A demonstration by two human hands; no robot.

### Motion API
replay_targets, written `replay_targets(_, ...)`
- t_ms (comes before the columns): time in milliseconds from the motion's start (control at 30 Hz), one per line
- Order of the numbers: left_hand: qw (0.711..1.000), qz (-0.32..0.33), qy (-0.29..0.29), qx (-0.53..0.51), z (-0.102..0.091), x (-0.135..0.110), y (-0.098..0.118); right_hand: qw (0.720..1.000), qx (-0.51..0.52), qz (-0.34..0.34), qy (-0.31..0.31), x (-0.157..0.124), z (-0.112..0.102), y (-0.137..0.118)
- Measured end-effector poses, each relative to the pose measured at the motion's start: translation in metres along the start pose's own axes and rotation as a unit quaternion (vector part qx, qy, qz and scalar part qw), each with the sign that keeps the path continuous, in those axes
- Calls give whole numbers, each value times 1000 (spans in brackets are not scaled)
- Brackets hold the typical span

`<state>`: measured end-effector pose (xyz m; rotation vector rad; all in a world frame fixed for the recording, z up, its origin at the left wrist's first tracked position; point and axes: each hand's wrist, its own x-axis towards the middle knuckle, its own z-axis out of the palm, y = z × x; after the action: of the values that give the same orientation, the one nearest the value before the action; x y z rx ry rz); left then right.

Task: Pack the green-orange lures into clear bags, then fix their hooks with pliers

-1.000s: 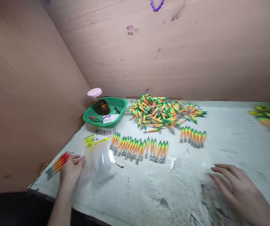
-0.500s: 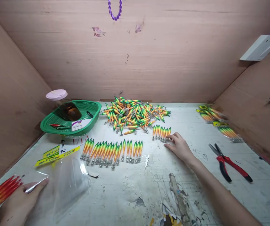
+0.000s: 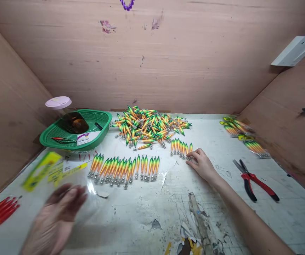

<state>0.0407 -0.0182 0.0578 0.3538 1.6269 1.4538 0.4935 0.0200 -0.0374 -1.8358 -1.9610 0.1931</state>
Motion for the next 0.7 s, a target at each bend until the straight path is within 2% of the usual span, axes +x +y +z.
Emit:
replay_targets(67,991,-90,-92,-30,36,-25,-12,1000,10,-5,-10,-9,-4,-4)
replay_targets(133,974,-154,-159,-38,63,-44,-25,1000,20,-8,-18,-20,-8,-9)
replay_targets(233,946,-222,-233,-35,87,-63,-41,999,36,-6,-20,-36,-13,-17)
replay_targets(333,924,-259,-282,-16,99,-72,-51,999,52,6,-13,-48,-17,-21)
replay_targets(467,905,-271,-327,4,106,-77,-59,998,62,24,4,-57,-20,-19)
replay_targets(700,900,-268,-343,17,113,-85,-70,998,26,53,28,-56,-13,-11)
